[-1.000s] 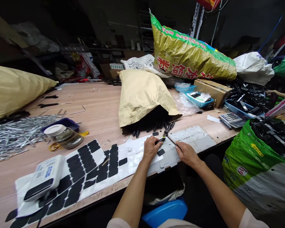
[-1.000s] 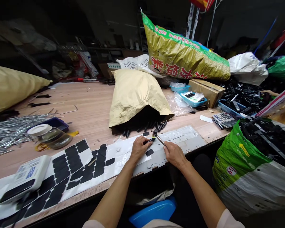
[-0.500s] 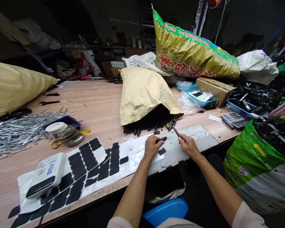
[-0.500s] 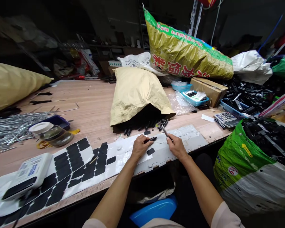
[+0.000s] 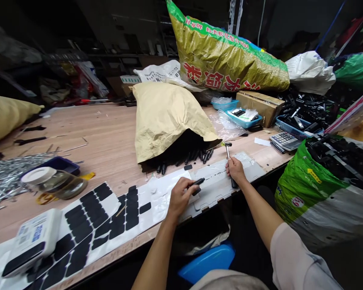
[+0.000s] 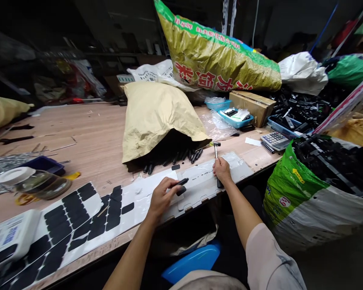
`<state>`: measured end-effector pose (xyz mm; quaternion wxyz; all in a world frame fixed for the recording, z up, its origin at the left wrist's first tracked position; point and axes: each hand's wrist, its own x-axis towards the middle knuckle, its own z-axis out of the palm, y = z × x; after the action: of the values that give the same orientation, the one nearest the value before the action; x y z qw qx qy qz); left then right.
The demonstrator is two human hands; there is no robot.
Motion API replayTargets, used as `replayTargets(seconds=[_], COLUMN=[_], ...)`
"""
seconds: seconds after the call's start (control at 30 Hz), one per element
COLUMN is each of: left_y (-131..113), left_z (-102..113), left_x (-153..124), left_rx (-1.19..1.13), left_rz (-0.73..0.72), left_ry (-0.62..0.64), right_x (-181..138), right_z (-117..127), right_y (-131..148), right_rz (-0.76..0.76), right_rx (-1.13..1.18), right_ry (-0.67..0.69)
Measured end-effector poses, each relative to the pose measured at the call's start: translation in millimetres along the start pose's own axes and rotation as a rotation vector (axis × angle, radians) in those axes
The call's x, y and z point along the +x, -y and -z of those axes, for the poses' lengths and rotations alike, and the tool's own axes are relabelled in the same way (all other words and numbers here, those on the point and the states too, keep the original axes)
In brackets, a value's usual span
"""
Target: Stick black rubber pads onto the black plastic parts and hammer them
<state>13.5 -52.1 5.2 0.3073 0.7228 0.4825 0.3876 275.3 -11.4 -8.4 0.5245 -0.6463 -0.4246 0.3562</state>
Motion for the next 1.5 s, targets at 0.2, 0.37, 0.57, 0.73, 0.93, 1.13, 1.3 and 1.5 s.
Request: replayTargets(seconds=[0.2,0.37,0.57,0.73,0.93,1.13,1.3,1.5], left_y=[-12,6,41,9,-64,-44,-24,-33], left_z=[-10,-40,-54,-52,-70,-94,-104,-89], left_x=[-102,-127,-131,-125,-21,121,150,123], left_rx=[0.12,0.352,0.567,0.384,0.314,0.6,0.647,0.683], left_rz=[-0.169,-0.082,0.397,0.21,-0.079,0.03,-0.011,-0.061], left_ry=[0.241,0.324,0.567,0.56,0.049,-0.263,-0.153,-0.099], right_x=[2,0,-3,-6,-8,-5,-2,-3], right_z=[0,0,-2,-3,-4,-5,-7,-6], right_y=[-4,-4,3,5,7,6,3,3], right_rz=[-0.001,0.026,0.024,0.025,0.023,-0.006,0.0,-0.008], right_rx=[-0.031,-0.019,-0.017,-0.039,-0.005,0.03,0.043,0.043], right_ry=[0.013,0.001,-0.013,-0.02,-0.013,-0.017,-0.019,-0.032])
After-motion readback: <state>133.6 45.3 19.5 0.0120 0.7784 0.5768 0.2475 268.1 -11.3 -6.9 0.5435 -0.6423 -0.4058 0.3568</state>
